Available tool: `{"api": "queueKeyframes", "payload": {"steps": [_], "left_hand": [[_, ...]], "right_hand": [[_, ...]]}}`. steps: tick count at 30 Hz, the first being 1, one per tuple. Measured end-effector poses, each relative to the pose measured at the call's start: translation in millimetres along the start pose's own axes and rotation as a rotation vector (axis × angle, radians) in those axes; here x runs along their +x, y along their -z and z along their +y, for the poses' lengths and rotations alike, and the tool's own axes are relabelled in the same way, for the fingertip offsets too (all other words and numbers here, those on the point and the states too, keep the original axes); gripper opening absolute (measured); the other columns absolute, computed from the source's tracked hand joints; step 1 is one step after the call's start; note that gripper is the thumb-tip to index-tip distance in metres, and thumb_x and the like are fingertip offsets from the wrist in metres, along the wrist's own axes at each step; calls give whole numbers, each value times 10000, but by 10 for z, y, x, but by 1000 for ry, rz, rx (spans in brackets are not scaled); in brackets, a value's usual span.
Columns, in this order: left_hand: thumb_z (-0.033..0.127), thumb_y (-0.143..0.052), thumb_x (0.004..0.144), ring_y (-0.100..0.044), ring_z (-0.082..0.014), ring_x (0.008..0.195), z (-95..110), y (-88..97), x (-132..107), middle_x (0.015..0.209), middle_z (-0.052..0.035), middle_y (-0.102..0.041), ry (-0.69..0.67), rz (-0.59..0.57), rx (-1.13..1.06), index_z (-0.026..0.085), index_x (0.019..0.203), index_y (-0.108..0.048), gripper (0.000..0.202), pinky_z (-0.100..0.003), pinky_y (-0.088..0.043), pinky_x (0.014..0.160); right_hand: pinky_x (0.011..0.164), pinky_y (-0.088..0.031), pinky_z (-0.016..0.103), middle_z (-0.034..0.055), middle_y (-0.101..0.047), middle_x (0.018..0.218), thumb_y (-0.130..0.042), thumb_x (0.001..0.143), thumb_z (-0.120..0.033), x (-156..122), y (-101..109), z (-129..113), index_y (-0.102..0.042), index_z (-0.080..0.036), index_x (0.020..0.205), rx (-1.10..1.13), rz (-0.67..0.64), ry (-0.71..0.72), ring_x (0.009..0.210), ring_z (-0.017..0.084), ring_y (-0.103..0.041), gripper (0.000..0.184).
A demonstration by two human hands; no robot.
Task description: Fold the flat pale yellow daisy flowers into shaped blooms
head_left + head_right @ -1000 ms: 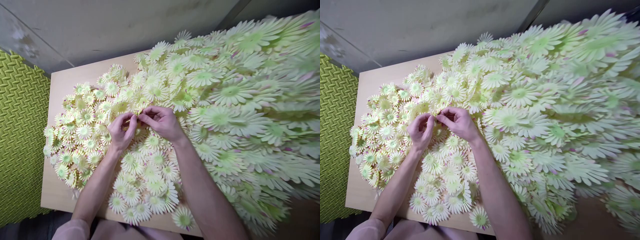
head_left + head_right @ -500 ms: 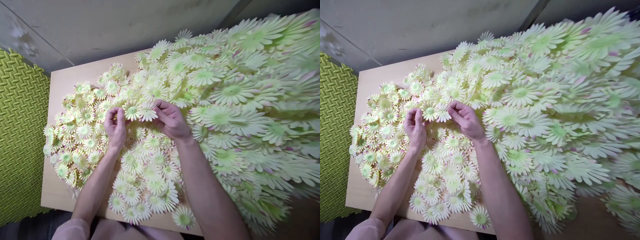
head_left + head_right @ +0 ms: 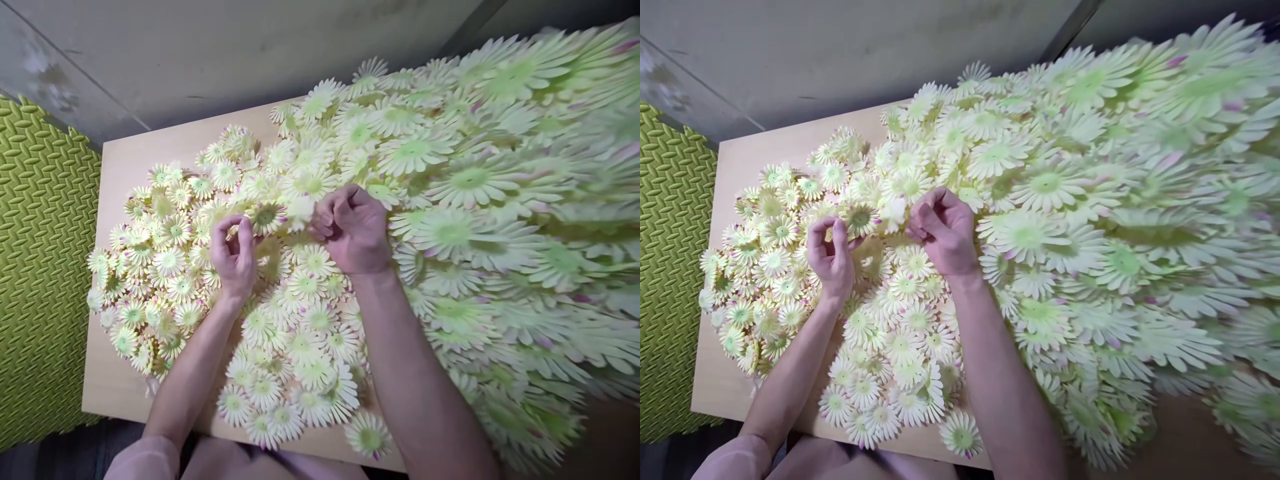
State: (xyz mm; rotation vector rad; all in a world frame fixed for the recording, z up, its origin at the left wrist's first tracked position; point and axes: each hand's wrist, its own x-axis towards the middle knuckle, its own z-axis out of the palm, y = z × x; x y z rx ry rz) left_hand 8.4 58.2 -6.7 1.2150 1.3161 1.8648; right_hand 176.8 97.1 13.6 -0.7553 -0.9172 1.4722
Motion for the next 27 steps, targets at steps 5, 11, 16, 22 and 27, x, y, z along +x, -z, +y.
{"api": "queueKeyframes", "payload": {"steps": [5,11,16,22,27], "left_hand": [[291,-592,930,-632,-54,694,39,-41,-27,937,-15,-640,-91,-87,54,208,988,-622,105,-171,-570,575],[326,-549,955,-714,-107,789,144,-32,-31,898,-22,-713,39,-245,-64,239,1069,-597,152,-256,-619,712],[306,-686,866,-722,-146,938,144,-36,21,970,-42,-744,40,-323,-76,231,1021,-686,172,-296,-598,838],[380,-653,881,-698,-195,1078,104,-14,20,1150,-74,-750,198,-428,-47,243,1098,-744,272,-346,-555,952],[424,-653,871,-736,-181,908,119,-9,7,1025,-64,-788,264,-372,-9,236,1065,-770,295,-298,-584,806]], "right_hand": [[313,-311,231,-44,-566,472,-853,685,-423,-52,-16,28,-674,-224,697,-174,-182,2,340,73,-431,268],[476,-551,255,18,-748,699,-854,701,-320,-83,-64,53,-776,-208,814,-256,-227,-42,492,124,-649,177],[550,-598,244,11,-756,732,-860,693,-291,-68,-55,58,-788,-223,804,-219,-249,-82,585,134,-691,149],[598,-613,234,11,-756,747,-895,637,-266,-74,-58,50,-783,-216,803,-219,-231,-107,634,132,-701,207],[670,-621,257,13,-762,783,-909,604,-211,-74,-45,74,-782,-223,845,-249,-282,-120,681,136,-713,274]]}}
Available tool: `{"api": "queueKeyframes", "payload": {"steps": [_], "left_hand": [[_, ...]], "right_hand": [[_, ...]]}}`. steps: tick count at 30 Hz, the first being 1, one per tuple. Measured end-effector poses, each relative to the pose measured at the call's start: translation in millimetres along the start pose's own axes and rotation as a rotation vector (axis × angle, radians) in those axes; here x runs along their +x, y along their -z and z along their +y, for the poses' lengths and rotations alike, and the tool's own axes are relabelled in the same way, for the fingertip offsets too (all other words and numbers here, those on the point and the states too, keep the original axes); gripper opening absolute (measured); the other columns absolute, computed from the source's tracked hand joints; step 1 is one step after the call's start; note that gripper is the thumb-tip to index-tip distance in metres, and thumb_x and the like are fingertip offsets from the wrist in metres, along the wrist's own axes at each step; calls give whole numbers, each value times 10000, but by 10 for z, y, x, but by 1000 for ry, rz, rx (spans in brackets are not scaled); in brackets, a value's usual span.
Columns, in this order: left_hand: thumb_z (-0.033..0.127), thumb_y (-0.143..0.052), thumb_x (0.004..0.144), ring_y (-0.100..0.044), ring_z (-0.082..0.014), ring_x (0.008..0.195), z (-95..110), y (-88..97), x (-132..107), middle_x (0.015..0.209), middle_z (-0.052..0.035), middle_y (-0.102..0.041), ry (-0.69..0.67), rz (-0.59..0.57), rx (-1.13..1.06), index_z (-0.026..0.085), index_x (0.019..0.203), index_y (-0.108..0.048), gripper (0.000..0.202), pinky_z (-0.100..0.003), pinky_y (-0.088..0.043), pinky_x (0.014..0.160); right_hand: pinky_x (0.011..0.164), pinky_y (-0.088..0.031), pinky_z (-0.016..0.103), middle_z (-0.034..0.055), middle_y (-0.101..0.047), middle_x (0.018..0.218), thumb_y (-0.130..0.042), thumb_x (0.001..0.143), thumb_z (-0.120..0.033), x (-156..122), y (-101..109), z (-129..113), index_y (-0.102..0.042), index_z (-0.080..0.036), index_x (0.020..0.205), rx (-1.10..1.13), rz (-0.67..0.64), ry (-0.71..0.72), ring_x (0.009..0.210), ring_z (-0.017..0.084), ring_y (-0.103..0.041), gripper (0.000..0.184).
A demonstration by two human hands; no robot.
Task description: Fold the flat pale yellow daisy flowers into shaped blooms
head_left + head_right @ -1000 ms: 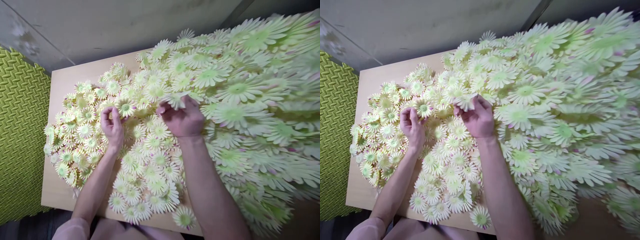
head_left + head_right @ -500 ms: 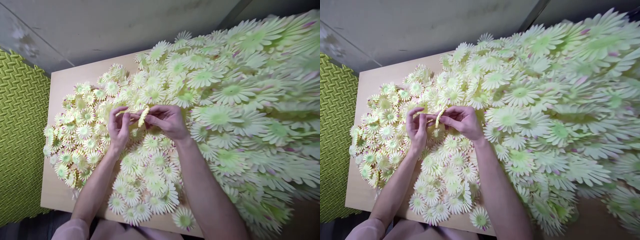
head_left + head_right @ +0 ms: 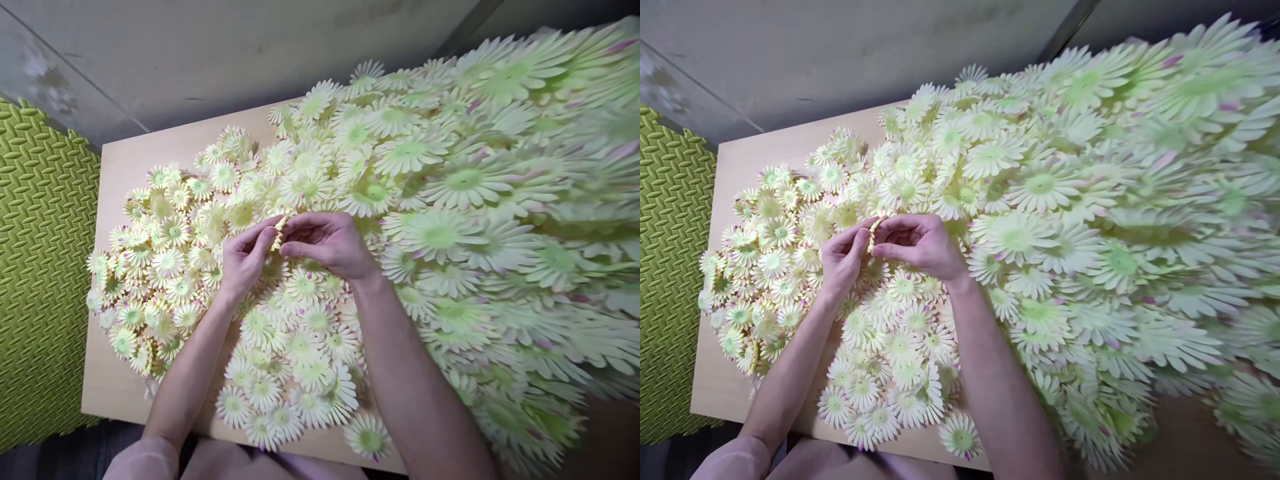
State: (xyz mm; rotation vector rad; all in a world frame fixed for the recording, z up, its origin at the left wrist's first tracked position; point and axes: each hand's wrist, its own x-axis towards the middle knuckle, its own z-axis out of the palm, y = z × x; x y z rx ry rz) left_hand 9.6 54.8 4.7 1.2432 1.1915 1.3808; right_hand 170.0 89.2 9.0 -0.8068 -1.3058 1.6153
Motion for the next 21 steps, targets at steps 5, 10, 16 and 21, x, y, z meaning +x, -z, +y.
{"api": "queueKeyframes", "payload": {"steps": [5,10,16,21], "left_hand": [[457,-628,879,-736,-177,846,30,-10,14,946,-55,-796,-23,26,36,233,1022,-787,310,-288,-583,756],[462,-626,879,-737,-184,895,5,-7,17,952,-57,-794,-36,55,54,237,992,-792,302,-310,-588,819],[467,-620,880,-736,-197,952,-20,5,32,991,-70,-790,-16,60,51,226,984,-788,312,-333,-583,867],[481,-616,877,-738,-199,948,-15,9,40,975,-70,-791,3,64,59,210,961,-787,331,-328,-589,849]], "right_hand": [[682,-625,295,26,-752,783,-927,559,-234,0,-14,10,-772,-194,824,-31,3,-5,687,156,-714,309],[667,-619,274,25,-754,772,-924,563,-231,-2,-21,16,-777,-193,810,-65,13,-12,683,151,-705,289],[664,-617,264,31,-771,802,-909,595,-249,-2,-12,30,-795,-203,808,-104,30,-15,694,154,-711,246],[691,-631,282,34,-782,822,-893,627,-284,-6,-19,30,-809,-218,822,-105,48,-33,714,168,-730,223]]}}
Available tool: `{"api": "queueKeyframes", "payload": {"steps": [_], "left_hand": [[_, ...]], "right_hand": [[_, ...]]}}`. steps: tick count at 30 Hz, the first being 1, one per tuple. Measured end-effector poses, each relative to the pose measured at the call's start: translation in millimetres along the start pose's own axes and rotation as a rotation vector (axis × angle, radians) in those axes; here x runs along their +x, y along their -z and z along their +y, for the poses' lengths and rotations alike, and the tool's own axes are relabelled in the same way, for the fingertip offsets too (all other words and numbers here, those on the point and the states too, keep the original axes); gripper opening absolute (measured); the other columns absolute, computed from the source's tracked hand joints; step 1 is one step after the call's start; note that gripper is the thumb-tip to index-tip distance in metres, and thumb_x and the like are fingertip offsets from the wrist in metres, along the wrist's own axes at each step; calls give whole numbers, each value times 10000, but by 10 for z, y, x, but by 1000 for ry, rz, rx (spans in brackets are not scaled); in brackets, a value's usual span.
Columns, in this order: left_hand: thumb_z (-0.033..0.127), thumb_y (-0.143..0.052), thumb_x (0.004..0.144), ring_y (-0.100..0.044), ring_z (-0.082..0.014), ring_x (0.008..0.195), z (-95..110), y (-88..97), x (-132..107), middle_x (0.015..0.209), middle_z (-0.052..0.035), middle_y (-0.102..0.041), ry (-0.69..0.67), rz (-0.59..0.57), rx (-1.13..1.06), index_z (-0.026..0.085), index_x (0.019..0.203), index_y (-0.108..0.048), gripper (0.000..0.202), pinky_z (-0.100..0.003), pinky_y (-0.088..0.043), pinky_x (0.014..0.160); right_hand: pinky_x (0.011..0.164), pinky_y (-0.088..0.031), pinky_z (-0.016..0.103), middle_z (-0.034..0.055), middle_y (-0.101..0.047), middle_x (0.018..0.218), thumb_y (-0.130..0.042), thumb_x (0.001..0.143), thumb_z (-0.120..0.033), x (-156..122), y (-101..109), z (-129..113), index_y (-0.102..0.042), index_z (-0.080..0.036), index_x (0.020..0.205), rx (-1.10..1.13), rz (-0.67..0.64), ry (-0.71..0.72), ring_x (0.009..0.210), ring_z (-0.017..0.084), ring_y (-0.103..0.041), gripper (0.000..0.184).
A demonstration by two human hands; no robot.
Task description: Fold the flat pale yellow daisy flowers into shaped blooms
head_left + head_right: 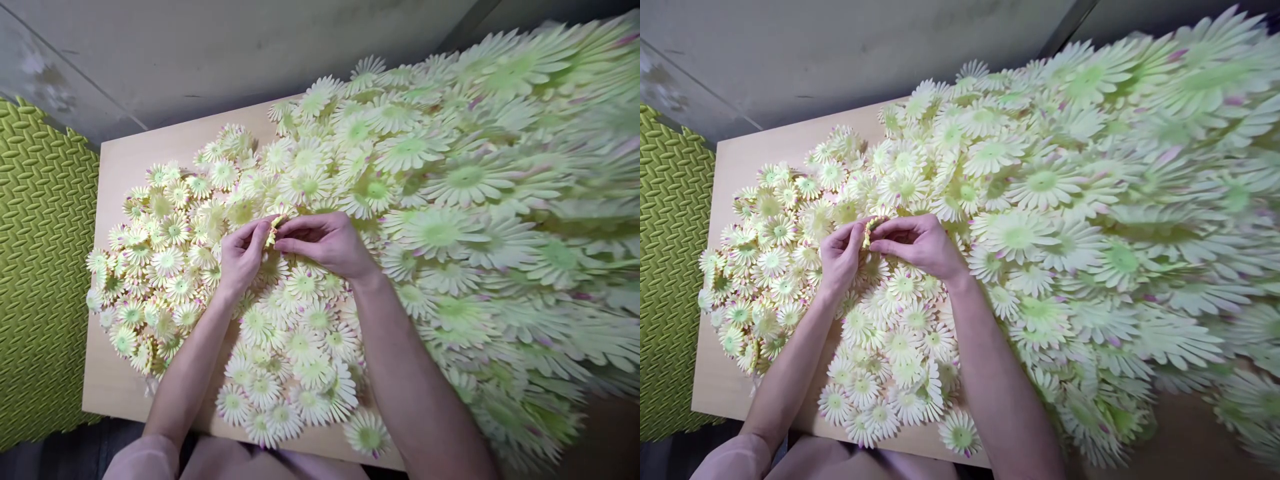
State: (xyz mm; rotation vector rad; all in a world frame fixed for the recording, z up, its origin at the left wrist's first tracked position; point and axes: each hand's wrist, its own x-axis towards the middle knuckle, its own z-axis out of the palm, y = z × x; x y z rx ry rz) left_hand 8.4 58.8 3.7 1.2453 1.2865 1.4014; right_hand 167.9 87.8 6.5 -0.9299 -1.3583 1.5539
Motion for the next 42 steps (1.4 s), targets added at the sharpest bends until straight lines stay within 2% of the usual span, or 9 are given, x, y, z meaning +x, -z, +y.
{"api": "queueKeyframes", "payload": {"steps": [11,18,24,30,37,42], "left_hand": [[478,-606,886,-735,-190,942,3,-2,-4,967,-65,-790,13,-1,12,208,960,-786,333,-311,-583,844],[487,-592,893,-730,-192,983,-45,9,10,1016,-67,-786,32,7,-21,221,1002,-776,342,-331,-575,889],[461,-605,892,-732,-184,964,-8,-4,-1,1026,-68,-786,13,-14,5,213,1004,-778,322,-308,-577,864],[467,-606,889,-731,-191,942,21,-17,-7,1011,-67,-788,-7,-46,30,228,1001,-783,317,-316,-576,849],[509,-582,892,-716,-168,884,-6,-4,-1,986,-72,-781,14,7,30,217,1003,-775,368,-284,-558,791],[508,-628,864,-698,-121,769,-62,15,-12,978,-47,-782,89,-68,-142,257,1038,-772,337,-246,-551,688]], "right_hand": [[734,-648,290,31,-789,843,-886,634,-271,-2,-11,-2,-814,-228,826,-14,14,4,745,176,-742,209],[647,-638,276,35,-779,826,-832,716,-270,-2,1,6,-807,-219,897,-8,-16,-1,623,142,-714,189],[623,-617,232,21,-767,813,-784,759,-218,-8,23,-7,-801,-216,893,-4,-36,15,620,122,-706,135],[614,-618,253,19,-761,785,-785,757,-241,-19,47,17,-800,-214,902,4,-60,3,625,139,-705,149],[618,-619,270,19,-758,761,-802,750,-264,0,21,-12,-795,-211,875,10,-14,32,603,139,-696,136],[577,-605,265,13,-749,737,-814,739,-260,29,13,-29,-798,-219,855,71,71,47,578,140,-682,124]]}}
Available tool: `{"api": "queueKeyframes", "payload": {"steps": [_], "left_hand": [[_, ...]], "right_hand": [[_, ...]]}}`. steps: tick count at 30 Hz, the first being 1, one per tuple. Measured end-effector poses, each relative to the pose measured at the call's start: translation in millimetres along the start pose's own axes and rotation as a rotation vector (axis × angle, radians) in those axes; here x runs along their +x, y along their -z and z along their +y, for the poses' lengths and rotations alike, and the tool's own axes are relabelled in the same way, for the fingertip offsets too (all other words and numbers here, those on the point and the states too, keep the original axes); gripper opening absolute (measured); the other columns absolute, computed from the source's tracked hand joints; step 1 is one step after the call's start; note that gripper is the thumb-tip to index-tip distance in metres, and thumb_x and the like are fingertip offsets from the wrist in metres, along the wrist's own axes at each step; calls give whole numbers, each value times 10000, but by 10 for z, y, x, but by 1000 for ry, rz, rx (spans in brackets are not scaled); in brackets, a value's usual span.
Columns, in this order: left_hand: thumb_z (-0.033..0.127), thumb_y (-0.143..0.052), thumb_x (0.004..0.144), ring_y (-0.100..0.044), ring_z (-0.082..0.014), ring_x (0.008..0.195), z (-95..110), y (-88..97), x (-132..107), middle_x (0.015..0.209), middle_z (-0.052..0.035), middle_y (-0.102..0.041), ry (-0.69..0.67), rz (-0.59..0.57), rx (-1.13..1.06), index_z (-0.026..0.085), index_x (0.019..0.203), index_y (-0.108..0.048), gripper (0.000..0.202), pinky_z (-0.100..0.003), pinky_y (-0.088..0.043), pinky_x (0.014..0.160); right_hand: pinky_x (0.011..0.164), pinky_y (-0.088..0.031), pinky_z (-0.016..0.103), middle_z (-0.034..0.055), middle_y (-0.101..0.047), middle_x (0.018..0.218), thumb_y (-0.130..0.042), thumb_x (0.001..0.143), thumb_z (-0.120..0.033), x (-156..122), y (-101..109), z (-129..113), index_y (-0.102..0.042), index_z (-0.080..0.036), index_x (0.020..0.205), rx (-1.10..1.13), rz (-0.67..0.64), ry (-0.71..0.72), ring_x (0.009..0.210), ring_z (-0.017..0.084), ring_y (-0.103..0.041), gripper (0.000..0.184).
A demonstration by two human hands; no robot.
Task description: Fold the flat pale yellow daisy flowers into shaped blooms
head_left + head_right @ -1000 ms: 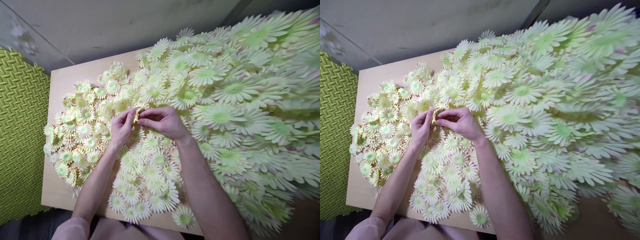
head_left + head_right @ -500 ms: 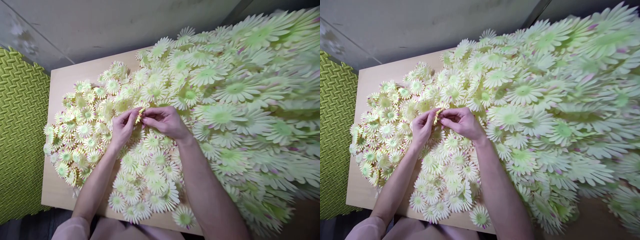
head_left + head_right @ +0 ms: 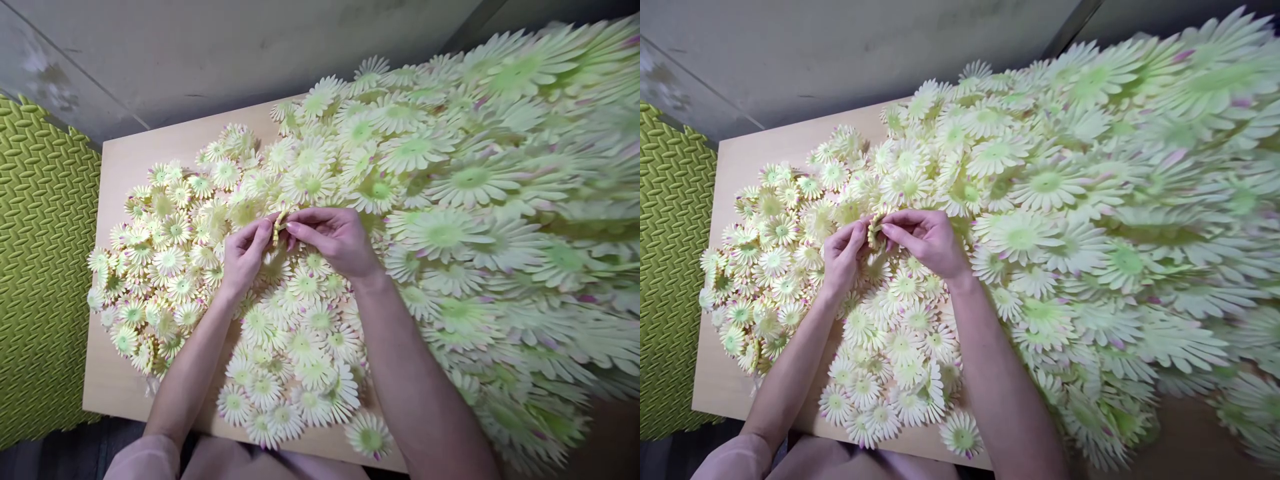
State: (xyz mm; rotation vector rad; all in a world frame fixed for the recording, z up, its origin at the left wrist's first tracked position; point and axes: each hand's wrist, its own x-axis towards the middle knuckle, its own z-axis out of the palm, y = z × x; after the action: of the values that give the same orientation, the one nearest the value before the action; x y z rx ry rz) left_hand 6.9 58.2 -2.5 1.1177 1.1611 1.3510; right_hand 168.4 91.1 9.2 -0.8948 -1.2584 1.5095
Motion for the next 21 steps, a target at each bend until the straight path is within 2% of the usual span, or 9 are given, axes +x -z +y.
{"api": "queueKeyframes", "payload": {"steps": [4,10,21], "left_hand": [[439,-734,799,-725,-140,848,-35,0,1,1058,-47,-778,61,-33,-95,288,1078,-757,319,-273,-579,763],[428,-721,815,-737,-181,910,-5,-16,9,1051,-63,-780,21,-17,-36,270,1056,-767,292,-335,-596,832],[408,-724,815,-726,-185,960,50,-21,7,1056,-61,-781,38,-24,-72,255,1022,-783,264,-316,-570,870]], "right_hand": [[550,-602,254,-4,-736,704,-817,740,-251,2,7,6,-799,-238,858,70,29,-18,572,137,-680,120],[579,-607,257,0,-749,729,-810,743,-237,-10,15,2,-800,-234,842,58,-18,-3,597,139,-692,99],[574,-613,255,2,-759,736,-807,749,-225,-13,24,28,-805,-234,877,27,-51,22,586,134,-698,128]]}}
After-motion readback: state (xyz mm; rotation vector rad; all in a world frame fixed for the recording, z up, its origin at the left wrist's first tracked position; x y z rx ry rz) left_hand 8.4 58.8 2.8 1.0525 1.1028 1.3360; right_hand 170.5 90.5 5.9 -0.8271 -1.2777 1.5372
